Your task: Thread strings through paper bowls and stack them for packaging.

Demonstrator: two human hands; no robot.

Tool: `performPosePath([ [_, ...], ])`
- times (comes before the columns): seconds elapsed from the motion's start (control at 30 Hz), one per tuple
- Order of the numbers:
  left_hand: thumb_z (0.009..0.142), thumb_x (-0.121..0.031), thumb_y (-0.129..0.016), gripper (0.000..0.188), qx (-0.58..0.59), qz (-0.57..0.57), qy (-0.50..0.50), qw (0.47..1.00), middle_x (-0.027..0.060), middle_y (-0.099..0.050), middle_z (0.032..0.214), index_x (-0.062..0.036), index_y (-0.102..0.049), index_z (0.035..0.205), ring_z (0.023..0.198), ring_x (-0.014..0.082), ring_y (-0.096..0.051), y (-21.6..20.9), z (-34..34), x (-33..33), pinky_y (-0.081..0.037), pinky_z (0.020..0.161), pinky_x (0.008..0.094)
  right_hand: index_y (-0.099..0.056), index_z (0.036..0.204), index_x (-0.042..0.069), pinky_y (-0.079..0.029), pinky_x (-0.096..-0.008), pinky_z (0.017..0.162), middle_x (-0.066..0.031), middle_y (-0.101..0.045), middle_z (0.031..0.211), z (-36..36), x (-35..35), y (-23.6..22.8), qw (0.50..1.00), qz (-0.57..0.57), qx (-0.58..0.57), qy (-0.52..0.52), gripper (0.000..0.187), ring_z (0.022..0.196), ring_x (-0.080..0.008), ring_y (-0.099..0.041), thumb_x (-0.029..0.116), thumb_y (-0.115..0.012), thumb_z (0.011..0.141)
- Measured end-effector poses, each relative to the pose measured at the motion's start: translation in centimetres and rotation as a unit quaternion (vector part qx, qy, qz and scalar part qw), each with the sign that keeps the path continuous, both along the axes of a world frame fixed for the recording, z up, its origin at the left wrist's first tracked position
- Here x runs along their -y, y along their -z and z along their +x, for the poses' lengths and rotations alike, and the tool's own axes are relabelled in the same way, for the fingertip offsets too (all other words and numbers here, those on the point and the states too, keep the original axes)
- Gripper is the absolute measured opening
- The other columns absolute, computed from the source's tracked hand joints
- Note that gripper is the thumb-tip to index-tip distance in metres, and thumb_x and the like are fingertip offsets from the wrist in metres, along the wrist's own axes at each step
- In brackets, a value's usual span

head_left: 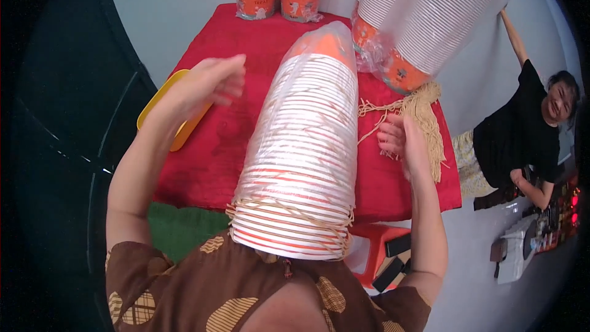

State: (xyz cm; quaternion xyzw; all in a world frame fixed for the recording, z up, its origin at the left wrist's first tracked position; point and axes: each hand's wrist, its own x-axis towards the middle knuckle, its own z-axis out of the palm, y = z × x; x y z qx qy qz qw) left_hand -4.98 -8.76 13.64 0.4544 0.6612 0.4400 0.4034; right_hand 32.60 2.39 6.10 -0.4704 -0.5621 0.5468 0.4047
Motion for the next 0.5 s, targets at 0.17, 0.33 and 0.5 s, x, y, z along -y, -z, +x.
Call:
performPosePath([
  [0.17, 0.081, -0.071, -0.053, 0.102, 0.099, -0.073, -0.053, 0.991, 0.0332, -0.036, 0.139, 0.011, -0.03, 0.138, 0.128, 0.0419, -0.04, 2.8, -0.6, -11.1, -0.034, 0.104, 0.0544, -0.017, 0.147, -0.002, -0.05, -0.0511, 0.087, -0.0329, -0.035, 0.141, -5.4, -6.3, 0.0, 0.99, -0.117, -0.056, -0.045, 0.092, 0.12, -0.0432, -0.047, 0.066, -0.043, 0.09],
  [0.33, 0.094, -0.062, -0.04, 0.071, 0.303, 0.002, 0.139, 0.943, 0.0163, -0.062, 0.121, -0.0038, -0.052, 0.132, 0.112, 0.0246, -0.059, 5.1, 3.8, -15.4, -0.047, 0.097, 0.0397, -0.006, 0.151, 0.004, -0.035, -0.0595, 0.101, -0.0289, -0.02, 0.15, -9.9, -9.3, 0.5, 0.98, -0.154, -0.119, -0.032, 0.102, 0.131, -0.0454, -0.033, 0.074, -0.041, 0.085],
  [0.5, 0.095, -0.054, -0.045, 0.061, 0.421, -0.04, 0.162, 0.891, 0.0159, -0.065, 0.114, -0.0027, -0.057, 0.125, 0.096, 0.0254, -0.066, 5.4, 4.8, -14.5, -0.054, 0.087, 0.0396, -0.048, 0.134, 0.003, -0.049, -0.0354, 0.093, -0.0147, -0.059, 0.125, -13.0, -7.0, 0.2, 0.942, -0.134, -0.258, -0.166, 0.071, 0.108, -0.0232, -0.06, 0.061, -0.042, 0.094],
])
